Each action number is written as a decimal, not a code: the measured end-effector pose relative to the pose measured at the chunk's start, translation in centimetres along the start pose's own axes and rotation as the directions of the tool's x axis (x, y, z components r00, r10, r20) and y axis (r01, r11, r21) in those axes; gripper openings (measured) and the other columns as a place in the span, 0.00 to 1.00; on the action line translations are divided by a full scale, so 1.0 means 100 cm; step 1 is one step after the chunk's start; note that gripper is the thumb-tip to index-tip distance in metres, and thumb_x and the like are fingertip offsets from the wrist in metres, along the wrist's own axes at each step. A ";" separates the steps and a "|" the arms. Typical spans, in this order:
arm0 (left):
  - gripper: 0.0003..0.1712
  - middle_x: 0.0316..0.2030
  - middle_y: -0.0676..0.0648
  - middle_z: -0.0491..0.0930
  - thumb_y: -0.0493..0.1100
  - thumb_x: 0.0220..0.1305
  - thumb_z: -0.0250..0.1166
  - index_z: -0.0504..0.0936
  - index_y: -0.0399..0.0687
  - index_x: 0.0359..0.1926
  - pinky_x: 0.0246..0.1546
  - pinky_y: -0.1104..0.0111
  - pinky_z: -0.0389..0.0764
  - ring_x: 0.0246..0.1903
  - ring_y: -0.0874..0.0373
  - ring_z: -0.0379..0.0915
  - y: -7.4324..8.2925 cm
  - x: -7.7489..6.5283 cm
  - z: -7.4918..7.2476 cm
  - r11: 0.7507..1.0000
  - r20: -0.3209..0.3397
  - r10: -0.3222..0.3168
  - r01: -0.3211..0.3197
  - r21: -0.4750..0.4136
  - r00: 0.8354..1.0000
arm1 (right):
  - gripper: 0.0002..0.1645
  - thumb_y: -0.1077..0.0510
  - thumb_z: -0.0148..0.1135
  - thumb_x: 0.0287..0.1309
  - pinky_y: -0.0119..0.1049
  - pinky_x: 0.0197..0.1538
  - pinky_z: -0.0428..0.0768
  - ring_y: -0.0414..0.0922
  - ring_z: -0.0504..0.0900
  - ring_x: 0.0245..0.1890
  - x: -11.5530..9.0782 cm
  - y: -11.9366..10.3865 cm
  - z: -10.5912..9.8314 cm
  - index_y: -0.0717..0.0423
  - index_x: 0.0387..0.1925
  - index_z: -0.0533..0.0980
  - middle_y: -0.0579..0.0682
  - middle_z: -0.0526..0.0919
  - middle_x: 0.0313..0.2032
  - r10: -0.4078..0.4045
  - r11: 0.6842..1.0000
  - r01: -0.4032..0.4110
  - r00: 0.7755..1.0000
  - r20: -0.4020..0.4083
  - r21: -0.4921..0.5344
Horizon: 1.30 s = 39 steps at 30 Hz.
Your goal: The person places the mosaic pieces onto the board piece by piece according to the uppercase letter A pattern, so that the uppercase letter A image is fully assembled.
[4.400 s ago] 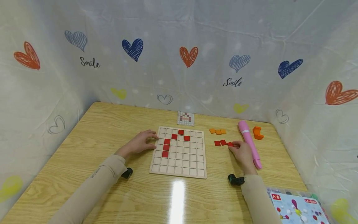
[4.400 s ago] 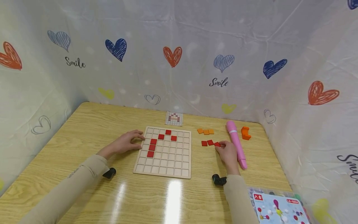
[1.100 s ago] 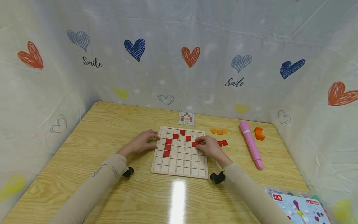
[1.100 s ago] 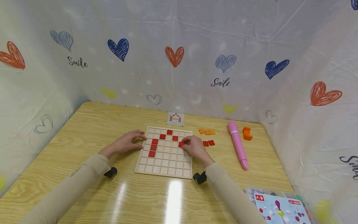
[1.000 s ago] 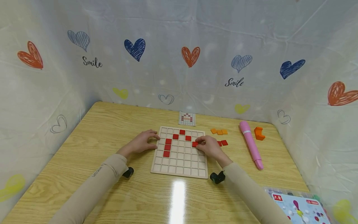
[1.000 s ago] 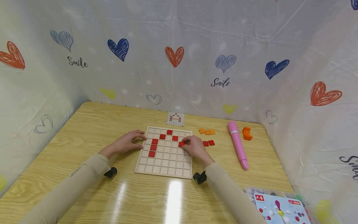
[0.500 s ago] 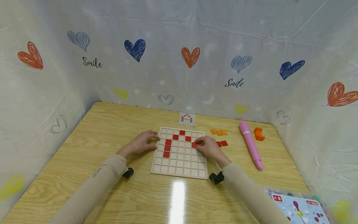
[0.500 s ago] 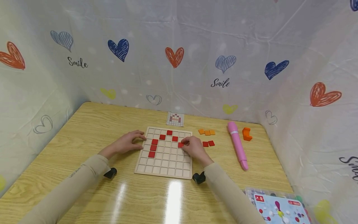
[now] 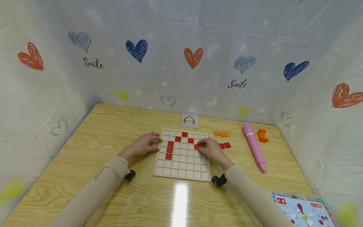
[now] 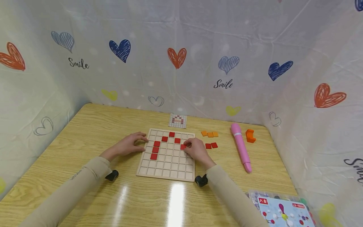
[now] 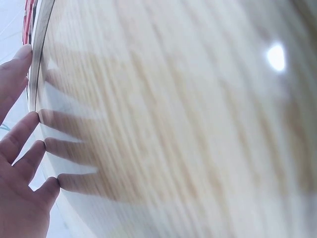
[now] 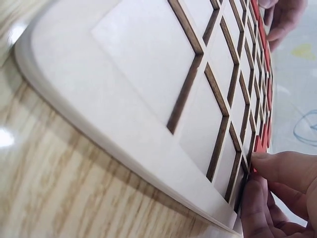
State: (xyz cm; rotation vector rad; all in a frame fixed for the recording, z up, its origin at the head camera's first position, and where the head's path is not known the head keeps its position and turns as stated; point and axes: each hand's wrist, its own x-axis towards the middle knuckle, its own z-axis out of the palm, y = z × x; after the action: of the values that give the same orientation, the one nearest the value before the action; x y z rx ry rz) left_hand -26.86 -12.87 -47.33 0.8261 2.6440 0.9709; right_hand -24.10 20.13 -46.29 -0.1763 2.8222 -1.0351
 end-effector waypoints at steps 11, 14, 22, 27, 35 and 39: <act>0.20 0.67 0.33 0.64 0.42 0.63 0.68 0.80 0.41 0.55 0.69 0.42 0.52 0.70 0.34 0.50 0.000 -0.001 -0.001 1.000 0.002 0.004 -0.004 0.007 1.000 | 0.12 0.62 0.70 0.55 0.39 0.44 0.81 0.43 0.80 0.36 -0.001 -0.001 0.002 0.57 0.43 0.84 0.49 0.84 0.39 0.012 1.000 -0.012 1.000 -0.014 0.013; 0.20 0.67 0.33 0.64 0.42 0.63 0.68 0.80 0.41 0.56 0.69 0.42 0.52 0.70 0.34 0.50 0.000 -0.001 -0.001 1.000 0.001 0.003 -0.003 0.011 1.000 | 0.13 0.61 0.71 0.55 0.39 0.45 0.81 0.43 0.80 0.37 -0.002 -0.002 0.002 0.57 0.44 0.84 0.49 0.84 0.40 0.016 1.000 -0.016 1.000 -0.017 0.019; 0.21 0.68 0.33 0.63 0.42 0.64 0.67 0.80 0.41 0.56 0.69 0.41 0.52 0.70 0.34 0.50 0.000 -0.001 -0.001 1.000 0.003 0.001 -0.001 0.004 1.000 | 0.18 0.56 0.67 0.60 0.38 0.45 0.80 0.46 0.80 0.43 -0.011 0.006 -0.005 0.55 0.52 0.81 0.49 0.82 0.44 0.094 0.980 -0.083 0.994 -0.053 0.182; 0.21 0.67 0.32 0.63 0.43 0.64 0.67 0.80 0.41 0.56 0.69 0.41 0.52 0.70 0.33 0.50 -0.001 -0.001 0.000 1.000 0.002 0.008 -0.008 0.006 1.000 | 0.21 0.53 0.63 0.64 0.42 0.52 0.79 0.48 0.80 0.48 -0.022 0.020 -0.017 0.57 0.56 0.78 0.53 0.81 0.49 0.128 0.962 -0.094 0.985 -0.119 0.258; 0.21 0.68 0.33 0.63 0.43 0.64 0.67 0.80 0.41 0.56 0.69 0.42 0.51 0.70 0.34 0.49 -0.004 0.000 0.001 1.000 0.001 0.008 -0.008 0.017 1.000 | 0.23 0.51 0.61 0.66 0.42 0.51 0.77 0.50 0.78 0.52 -0.043 0.054 -0.031 0.57 0.58 0.77 0.55 0.81 0.53 0.200 0.953 -0.150 0.964 -0.174 0.262; 0.21 0.68 0.34 0.63 0.43 0.64 0.67 0.80 0.42 0.56 0.70 0.42 0.51 0.71 0.34 0.49 -0.005 0.001 0.001 1.000 0.003 0.009 -0.009 0.018 1.000 | 0.23 0.51 0.61 0.66 0.40 0.49 0.76 0.51 0.77 0.53 -0.049 0.070 -0.037 0.57 0.58 0.76 0.56 0.80 0.55 0.248 0.942 -0.190 0.950 -0.190 0.277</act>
State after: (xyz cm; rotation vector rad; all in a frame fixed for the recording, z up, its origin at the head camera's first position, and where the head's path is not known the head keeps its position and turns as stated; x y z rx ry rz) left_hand -27.08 -13.08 -47.70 0.8430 2.6528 0.9480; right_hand -20.33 28.50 -47.62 0.2952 2.7722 -1.4260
